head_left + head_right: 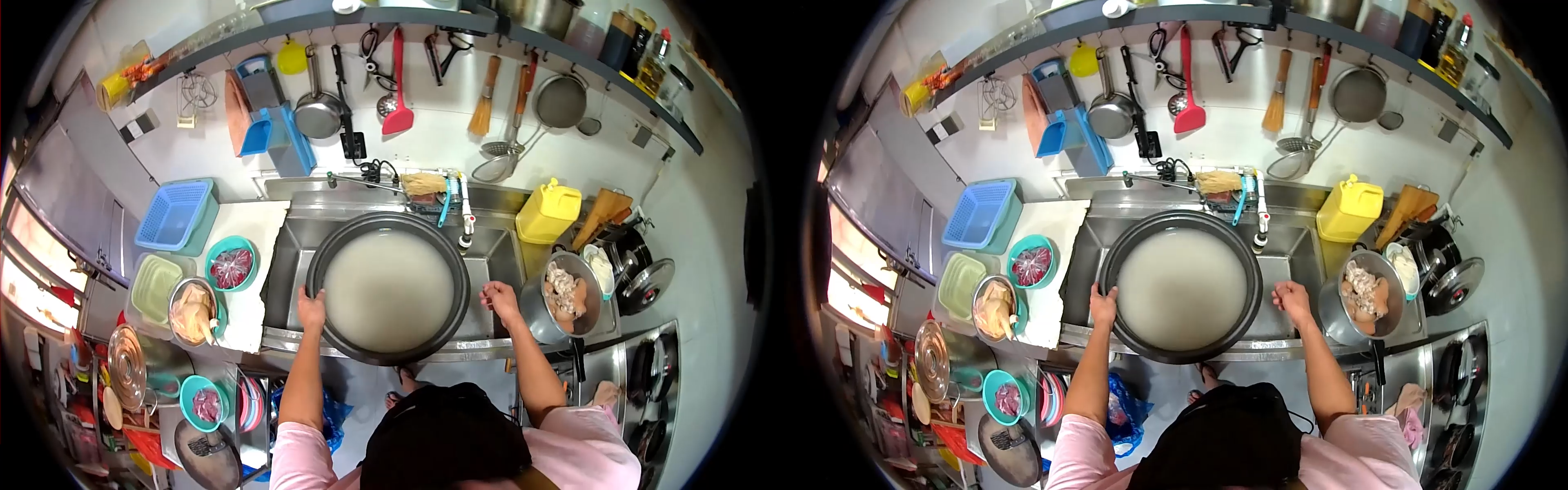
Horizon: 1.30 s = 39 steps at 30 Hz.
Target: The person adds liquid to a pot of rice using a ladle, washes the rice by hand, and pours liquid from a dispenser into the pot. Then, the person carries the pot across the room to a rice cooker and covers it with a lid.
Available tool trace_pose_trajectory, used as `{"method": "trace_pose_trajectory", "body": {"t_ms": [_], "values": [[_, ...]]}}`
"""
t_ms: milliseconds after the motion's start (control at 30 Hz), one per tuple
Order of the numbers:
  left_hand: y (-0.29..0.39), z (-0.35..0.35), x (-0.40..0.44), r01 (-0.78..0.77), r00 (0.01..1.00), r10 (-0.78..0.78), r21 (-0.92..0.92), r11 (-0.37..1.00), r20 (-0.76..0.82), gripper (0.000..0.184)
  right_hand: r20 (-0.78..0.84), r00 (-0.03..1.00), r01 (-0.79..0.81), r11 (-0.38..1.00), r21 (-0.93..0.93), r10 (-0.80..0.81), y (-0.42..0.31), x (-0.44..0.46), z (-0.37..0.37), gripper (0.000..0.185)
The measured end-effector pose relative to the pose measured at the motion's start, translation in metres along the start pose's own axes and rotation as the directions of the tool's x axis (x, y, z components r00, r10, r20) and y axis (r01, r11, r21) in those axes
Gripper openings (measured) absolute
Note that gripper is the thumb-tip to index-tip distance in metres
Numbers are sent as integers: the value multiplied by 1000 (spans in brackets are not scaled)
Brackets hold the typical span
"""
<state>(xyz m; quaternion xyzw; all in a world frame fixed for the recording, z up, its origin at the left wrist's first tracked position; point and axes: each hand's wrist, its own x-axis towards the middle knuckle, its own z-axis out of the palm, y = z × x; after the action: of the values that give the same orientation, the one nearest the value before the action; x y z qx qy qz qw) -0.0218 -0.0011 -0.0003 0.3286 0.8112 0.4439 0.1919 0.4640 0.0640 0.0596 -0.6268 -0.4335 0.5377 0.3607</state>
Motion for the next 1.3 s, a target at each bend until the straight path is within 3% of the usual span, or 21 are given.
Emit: {"method": "trace_pose_trajectory", "body": {"t_ms": [100,200,233,267,333,467,533,833,1067,1200,1300], "values": [[5,-1,-3,20,999,-18,52,998,-36,64,10,999,-41,992,-117,43,-11,46,25,24],[24,-9,-11,63,998,-63,-51,997,2,62,-27,998,-56,978,-199,51,-14,86,50,32],[17,-5,-8,-33,996,32,-5,999,-81,59,-84,996,13,974,-226,-33,-12,96,61,40],[9,-1,-7,-21,995,19,-23,1000,-93,58,-138,983,80,964,-254,-118,-11,107,71,48],[30,-11,-12,33,999,-35,-77,996,-27,56,-115,991,32,957,-287,-68,-11,122,78,51],[15,-2,-5,20,998,-26,-106,994,-60,50,-182,980,42,983,-181,-76,-1,130,92,45],[13,-5,-2,75,997,-71,-147,986,38,47,-189,974,90,981,-172,-123,-10,122,94,49],[27,-4,-4,106,994,-94,-222,969,63,34,-100,988,102,987,-121,-115,-13,125,92,48],[26,-6,-6,124,992,-109,-245,962,70,37,-75,987,135,982,-133,-145,-8,126,91,50],[27,-12,-17,114,989,-126,-133,985,-83,52,-170,974,120,979,-164,-148,-14,119,93,50],[2,-15,-50,96,974,-147,-269,958,-174,56,-206,952,178,957,-229,-227,4,118,80,44]]}}
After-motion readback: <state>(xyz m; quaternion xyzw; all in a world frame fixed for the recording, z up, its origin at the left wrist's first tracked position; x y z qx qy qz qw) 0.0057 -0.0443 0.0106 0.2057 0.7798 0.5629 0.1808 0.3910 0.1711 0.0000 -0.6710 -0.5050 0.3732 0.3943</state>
